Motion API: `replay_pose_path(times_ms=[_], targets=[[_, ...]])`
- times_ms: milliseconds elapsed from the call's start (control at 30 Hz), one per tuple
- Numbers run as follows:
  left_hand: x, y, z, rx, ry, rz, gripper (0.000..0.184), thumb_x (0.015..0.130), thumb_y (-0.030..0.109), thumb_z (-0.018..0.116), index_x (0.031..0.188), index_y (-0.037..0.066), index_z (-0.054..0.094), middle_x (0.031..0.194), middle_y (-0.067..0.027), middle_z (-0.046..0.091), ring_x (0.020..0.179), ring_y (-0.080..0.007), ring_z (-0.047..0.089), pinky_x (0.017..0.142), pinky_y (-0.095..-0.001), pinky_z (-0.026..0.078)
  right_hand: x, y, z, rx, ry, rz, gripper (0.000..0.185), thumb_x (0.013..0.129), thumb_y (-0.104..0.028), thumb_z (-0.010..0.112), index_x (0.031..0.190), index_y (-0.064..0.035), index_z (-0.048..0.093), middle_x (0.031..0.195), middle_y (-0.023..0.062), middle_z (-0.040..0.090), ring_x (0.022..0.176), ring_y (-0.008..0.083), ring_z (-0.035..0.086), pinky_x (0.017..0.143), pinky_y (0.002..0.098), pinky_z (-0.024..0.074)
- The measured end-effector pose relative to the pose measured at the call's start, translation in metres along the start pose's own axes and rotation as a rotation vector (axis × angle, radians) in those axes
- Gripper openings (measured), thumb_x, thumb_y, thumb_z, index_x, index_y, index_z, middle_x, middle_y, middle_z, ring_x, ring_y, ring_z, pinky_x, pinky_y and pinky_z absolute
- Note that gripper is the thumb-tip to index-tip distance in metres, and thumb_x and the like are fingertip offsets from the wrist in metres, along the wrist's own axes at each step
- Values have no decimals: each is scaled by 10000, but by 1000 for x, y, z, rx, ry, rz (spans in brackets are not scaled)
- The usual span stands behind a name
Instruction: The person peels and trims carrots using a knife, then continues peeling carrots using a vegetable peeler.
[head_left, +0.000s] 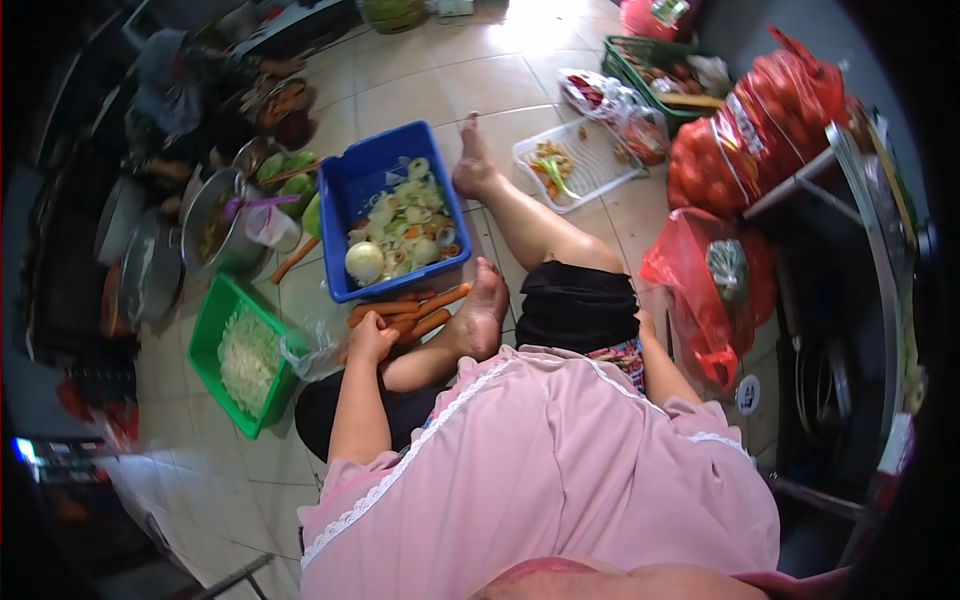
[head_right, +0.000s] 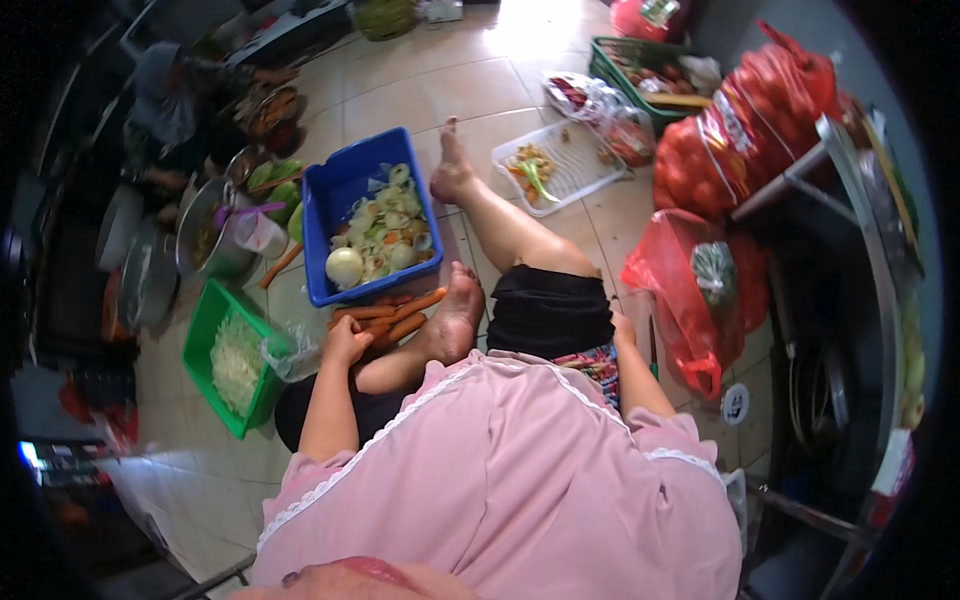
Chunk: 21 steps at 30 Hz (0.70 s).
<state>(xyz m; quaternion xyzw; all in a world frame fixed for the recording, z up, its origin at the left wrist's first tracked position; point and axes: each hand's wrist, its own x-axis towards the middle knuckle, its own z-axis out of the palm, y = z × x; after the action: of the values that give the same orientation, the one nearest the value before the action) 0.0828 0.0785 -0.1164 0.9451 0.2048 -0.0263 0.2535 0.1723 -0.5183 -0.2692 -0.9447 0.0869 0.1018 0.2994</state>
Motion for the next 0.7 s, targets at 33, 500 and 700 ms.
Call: replay_pose_path(times_ms=[33,500,700], targets=[[2,1,-5,-110,-26,-28,320,658,277,739,745,43,539,701,-144,616,661,-285,600,628,-375,492,-11,-9,-11,216,29,33,383,780,-366,555,999,-64,644,896,245,641,880,386,615,778,444,460],[-21,15,-127,-2184,200,-123,274,897,247,432,1047,54,555,752,-93,593,650,-178,535,578,-266,433,-33,-440,-124,115,326,-903,275,807,-280,644,952,-48,609,827,119,639,772,284,594,702,385,470],[-10,-20,-106,-1989,443,-242,403,979,393,346,1061,51,542,704,-83,596,620,-154,516,559,-262,417,-27,-475,26,-131,-483,-580,274,824,-274,638,892,-8,631,917,185,623,889,311,612,780,378,473]])
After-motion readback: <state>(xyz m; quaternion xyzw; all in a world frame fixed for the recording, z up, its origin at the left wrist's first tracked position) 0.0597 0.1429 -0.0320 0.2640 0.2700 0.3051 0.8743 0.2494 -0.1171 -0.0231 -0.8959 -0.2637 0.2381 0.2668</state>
